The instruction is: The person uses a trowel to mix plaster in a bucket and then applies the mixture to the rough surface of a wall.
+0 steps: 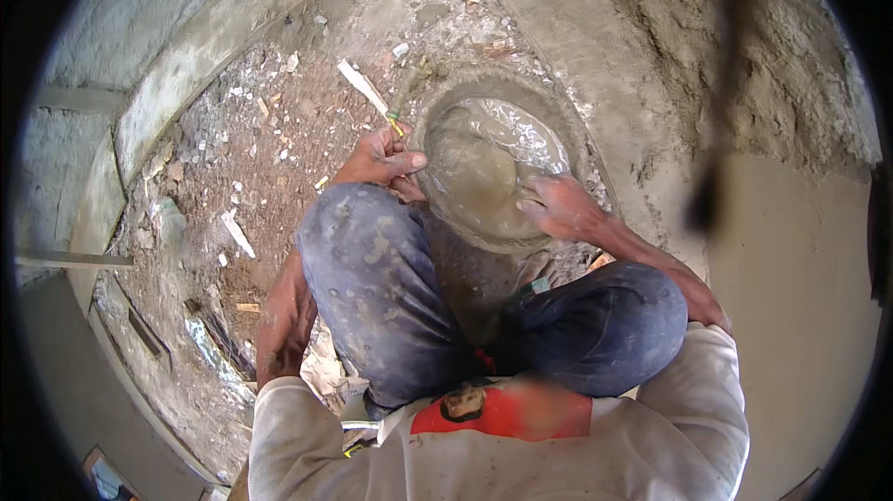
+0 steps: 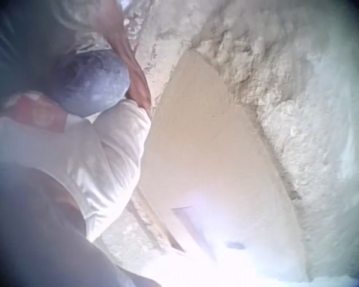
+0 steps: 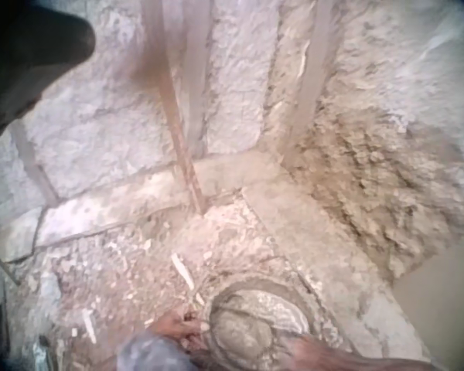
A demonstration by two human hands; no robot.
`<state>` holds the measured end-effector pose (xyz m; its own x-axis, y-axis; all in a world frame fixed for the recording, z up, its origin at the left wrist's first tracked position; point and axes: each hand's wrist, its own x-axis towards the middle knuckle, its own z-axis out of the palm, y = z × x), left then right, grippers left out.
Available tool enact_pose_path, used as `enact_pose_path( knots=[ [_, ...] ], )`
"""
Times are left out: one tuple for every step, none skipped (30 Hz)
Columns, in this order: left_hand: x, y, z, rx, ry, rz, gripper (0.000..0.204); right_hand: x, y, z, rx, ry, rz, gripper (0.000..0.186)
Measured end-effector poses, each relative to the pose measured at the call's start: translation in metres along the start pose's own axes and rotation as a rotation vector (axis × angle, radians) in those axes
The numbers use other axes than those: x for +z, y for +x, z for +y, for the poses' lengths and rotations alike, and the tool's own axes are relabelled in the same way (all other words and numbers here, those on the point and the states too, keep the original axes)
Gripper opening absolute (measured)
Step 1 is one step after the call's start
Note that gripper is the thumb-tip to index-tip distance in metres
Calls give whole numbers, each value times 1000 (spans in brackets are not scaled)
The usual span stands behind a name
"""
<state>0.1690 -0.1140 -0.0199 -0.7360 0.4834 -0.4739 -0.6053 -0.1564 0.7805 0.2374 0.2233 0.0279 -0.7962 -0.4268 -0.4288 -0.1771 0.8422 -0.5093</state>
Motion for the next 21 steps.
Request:
enact_pose_path(
  knots=[
    [-4,0,-1,-5,9,19,58,2,-3,5,-55,61,48,43],
    [-3,-1,1,-5,1,16,54,1,-5,5,-105,122,101,42],
    [-3,-2,5,-5,-8,15,49,-1,-5,5,-87,156,68,42],
    [-2,-4,7,-4,-18,14,45,-6,-6,5,-70,189,35,43],
    [-9,-4,6,-8,5,16,41,-13,-3,2,-57,218,5,43],
    [-20,-6,2,-13,29,22,37,-19,-2,-1,-48,244,-9,44],
    [-31,-9,-1,-17,53,30,34,-24,-1,-5,-38,270,-23,44],
    [-37,-9,-6,-15,54,44,32,-30,3,-6,-24,294,-35,44],
    [-38,-13,-9,-15,55,59,30,-35,10,-4,-23,234,-45,44],
    [-41,-15,-9,-14,58,75,28,-38,19,-3,-22,173,-53,45],
    [-43,-17,-3,-75,141,85,24,-41,25,-1,-17,113,-64,45],
    [-38,-16,4,-96,135,127,26,-44,27,6,-40,92,-25,45],
    [-31,-18,10,-116,133,166,27,-43,29,15,-61,71,19,44],
    [-21,-20,16,-143,135,195,28,-48,26,22,-72,54,65,43],
    [-17,-26,24,-236,233,214,34,-61,24,22,-76,108,20,41],
    [-22,-34,20,-231,237,267,33,-70,19,21,-102,91,58,39],
    [-23,-46,14,-229,237,309,33,-77,12,20,-115,70,94,38],
    [-4,-52,23,-272,326,366,40,-88,-3,19,-160,-13,150,35],
    [-14,-71,8,-266,371,454,40,-98,-12,8,-187,-31,186,31],
    [-65,-107,-32,-298,588,468,38,-104,-13,-8,-247,-33,214,27],
    [-51,-127,-30,-232,409,387,34,-119,-29,-20,-265,-42,233,24]
  ],
)
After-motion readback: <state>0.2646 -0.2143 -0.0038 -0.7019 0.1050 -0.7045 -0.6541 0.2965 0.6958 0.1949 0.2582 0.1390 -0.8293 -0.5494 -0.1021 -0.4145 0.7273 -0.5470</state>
